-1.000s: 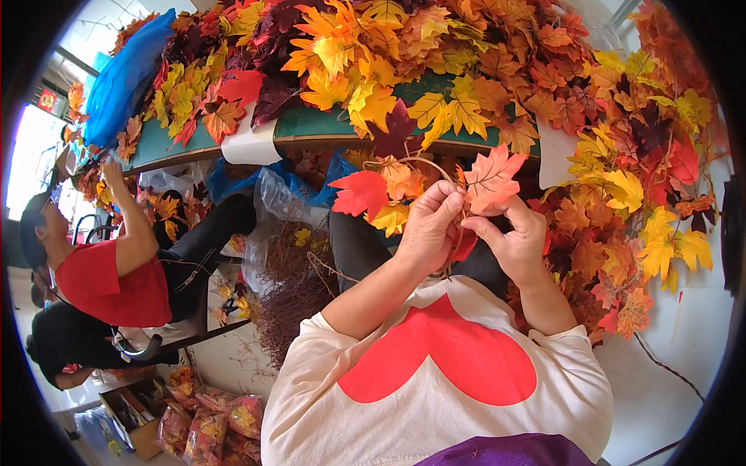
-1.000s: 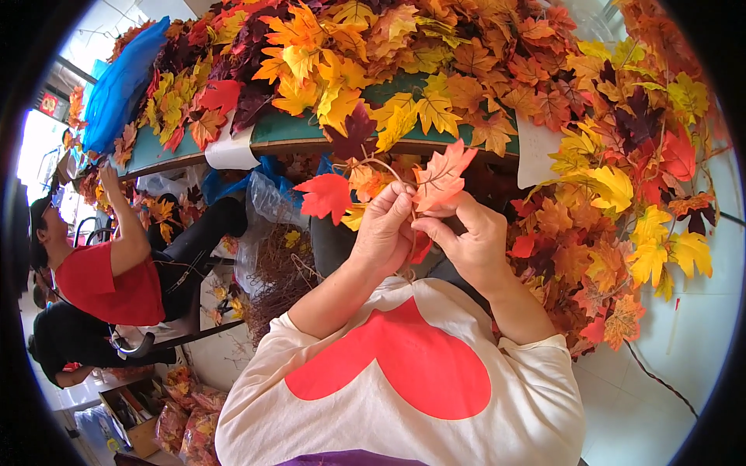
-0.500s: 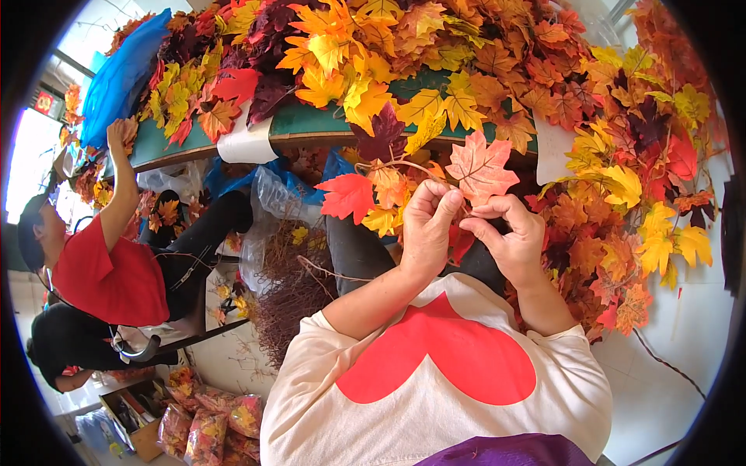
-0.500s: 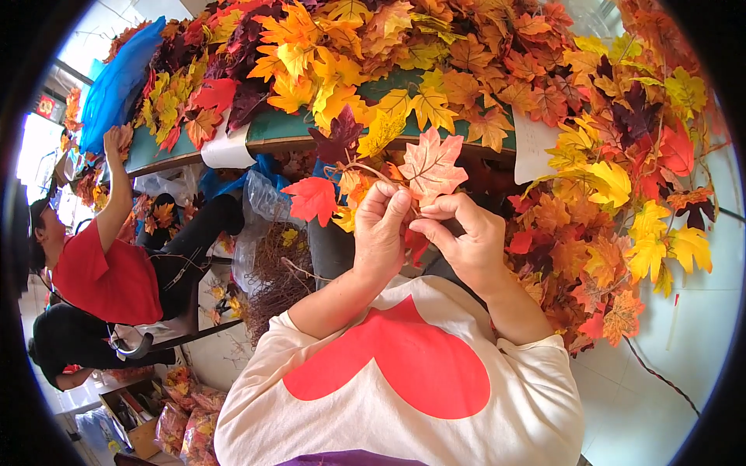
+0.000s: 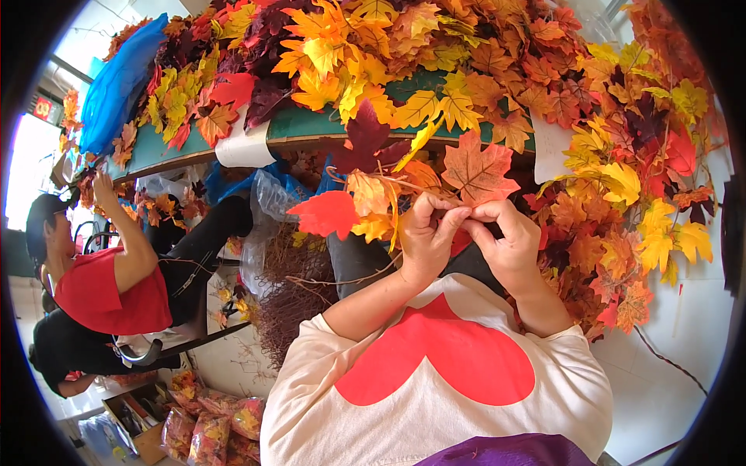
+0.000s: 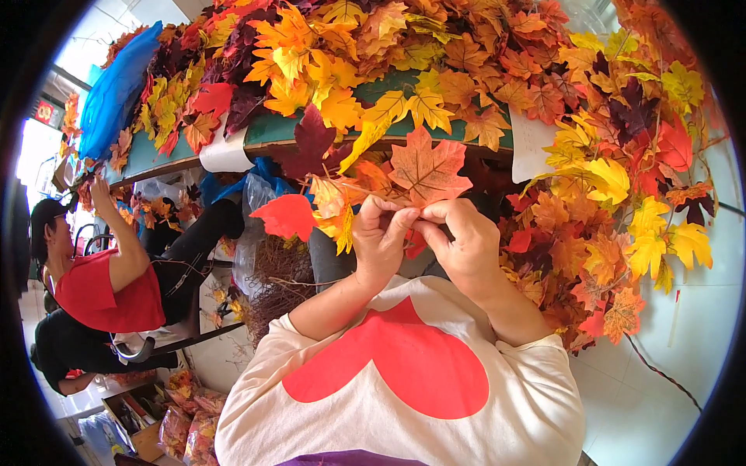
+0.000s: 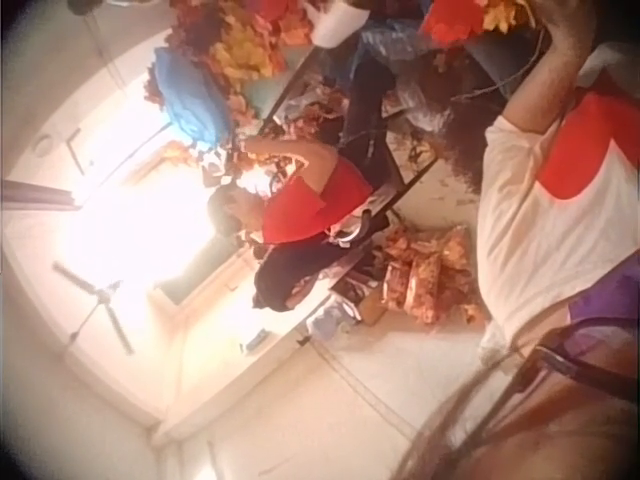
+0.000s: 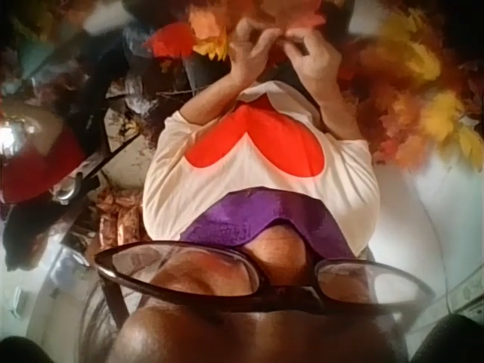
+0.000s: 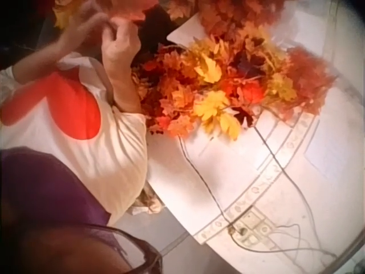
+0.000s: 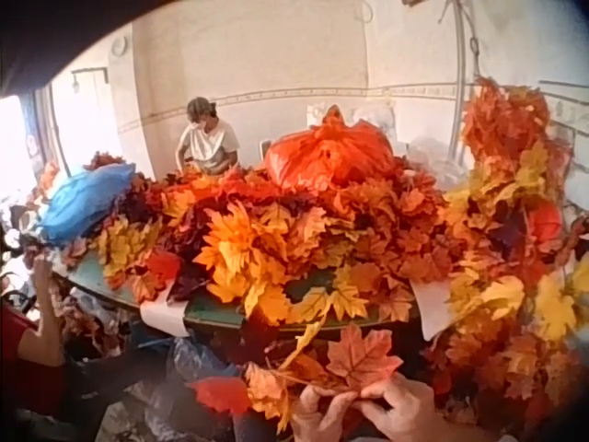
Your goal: The person attaches artificial leaves onto a decorative vine by hand, picking up leaves from the table and securing them along the stem.
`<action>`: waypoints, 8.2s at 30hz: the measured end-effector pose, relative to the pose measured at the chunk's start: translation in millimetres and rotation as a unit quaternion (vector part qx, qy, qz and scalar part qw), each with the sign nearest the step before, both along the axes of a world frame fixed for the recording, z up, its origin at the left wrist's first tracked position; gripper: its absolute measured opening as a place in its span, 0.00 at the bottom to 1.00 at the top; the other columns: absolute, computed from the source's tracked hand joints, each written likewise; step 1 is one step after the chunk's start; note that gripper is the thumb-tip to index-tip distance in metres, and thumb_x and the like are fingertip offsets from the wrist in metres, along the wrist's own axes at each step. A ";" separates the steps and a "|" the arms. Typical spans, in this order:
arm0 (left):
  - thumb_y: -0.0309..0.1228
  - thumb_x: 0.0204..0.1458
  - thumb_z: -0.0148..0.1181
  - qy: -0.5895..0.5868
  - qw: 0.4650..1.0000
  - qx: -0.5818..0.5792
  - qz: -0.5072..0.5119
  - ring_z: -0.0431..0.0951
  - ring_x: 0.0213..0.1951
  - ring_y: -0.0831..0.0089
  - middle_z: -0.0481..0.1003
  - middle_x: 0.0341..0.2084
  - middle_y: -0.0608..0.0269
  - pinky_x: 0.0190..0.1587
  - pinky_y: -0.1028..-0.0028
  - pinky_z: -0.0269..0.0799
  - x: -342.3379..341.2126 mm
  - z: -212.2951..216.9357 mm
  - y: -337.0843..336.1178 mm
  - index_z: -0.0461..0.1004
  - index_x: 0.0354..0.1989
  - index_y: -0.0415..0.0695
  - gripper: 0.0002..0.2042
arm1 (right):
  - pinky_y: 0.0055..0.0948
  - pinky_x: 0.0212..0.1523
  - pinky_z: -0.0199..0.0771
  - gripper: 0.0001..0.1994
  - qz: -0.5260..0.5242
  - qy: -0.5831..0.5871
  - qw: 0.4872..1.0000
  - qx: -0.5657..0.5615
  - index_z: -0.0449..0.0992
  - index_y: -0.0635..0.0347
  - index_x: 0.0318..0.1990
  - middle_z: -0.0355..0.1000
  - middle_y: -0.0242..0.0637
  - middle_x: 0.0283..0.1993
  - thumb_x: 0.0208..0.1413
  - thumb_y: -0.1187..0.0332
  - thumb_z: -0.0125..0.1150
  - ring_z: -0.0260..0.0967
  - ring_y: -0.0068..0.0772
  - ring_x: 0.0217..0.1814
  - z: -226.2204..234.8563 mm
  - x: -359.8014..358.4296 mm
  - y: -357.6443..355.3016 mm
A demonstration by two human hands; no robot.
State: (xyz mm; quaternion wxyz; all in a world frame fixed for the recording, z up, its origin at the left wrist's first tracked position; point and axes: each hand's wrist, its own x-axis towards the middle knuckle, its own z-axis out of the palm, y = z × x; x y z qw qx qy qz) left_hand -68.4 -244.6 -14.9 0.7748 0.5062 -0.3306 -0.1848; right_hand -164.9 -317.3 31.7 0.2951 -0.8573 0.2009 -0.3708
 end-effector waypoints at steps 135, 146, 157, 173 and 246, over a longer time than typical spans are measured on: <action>0.28 0.53 0.52 0.498 0.865 -0.002 -0.065 0.69 0.24 0.81 0.71 0.30 0.71 0.26 0.82 0.67 51.4 7.3 -1.2 0.69 0.46 0.44 0.12 | 0.33 0.50 0.61 0.08 0.167 -0.002 0.979 -0.116 0.78 0.51 0.29 0.71 0.25 0.25 0.37 0.74 0.66 0.68 0.26 0.31 27.9 43.9 -63.4; 0.27 0.54 0.50 0.467 0.883 -0.010 -0.036 0.71 0.37 0.73 0.70 0.37 0.62 0.38 0.75 0.68 19.9 0.9 -6.2 0.67 0.48 0.43 0.13 | 0.34 0.43 0.62 0.08 0.104 -0.035 0.950 -0.291 0.75 0.54 0.28 0.67 0.27 0.30 0.36 0.73 0.61 0.65 0.29 0.33 -2.2 44.1 -20.8; 0.30 0.57 0.48 0.447 0.894 0.001 0.007 0.68 0.44 0.74 0.67 0.43 0.64 0.44 0.76 0.66 20.1 17.6 -7.2 0.65 0.50 0.43 0.13 | 0.29 0.42 0.64 0.08 0.158 -0.019 0.985 0.063 0.78 0.57 0.30 0.73 0.34 0.28 0.38 0.73 0.66 0.67 0.34 0.33 -10.8 39.7 -4.1; 0.28 0.52 0.54 0.535 0.842 -0.035 -0.057 0.70 0.40 0.75 0.70 0.38 0.66 0.42 0.75 0.67 27.5 4.8 -1.2 0.69 0.45 0.44 0.11 | 0.24 0.39 0.63 0.05 0.129 -0.027 0.977 0.165 0.73 0.61 0.27 0.70 0.33 0.22 0.42 0.72 0.63 0.66 0.27 0.31 -7.8 33.7 3.0; 0.26 0.55 0.50 0.398 0.869 0.022 -0.293 0.70 0.33 0.80 0.70 0.34 0.66 0.36 0.79 0.69 38.9 -2.0 13.1 0.61 0.55 0.38 0.19 | 0.16 0.33 0.67 0.09 0.190 -0.128 0.818 0.528 0.63 0.58 0.27 0.69 0.32 0.31 0.48 0.79 0.59 0.65 0.16 0.30 -32.9 35.2 -37.2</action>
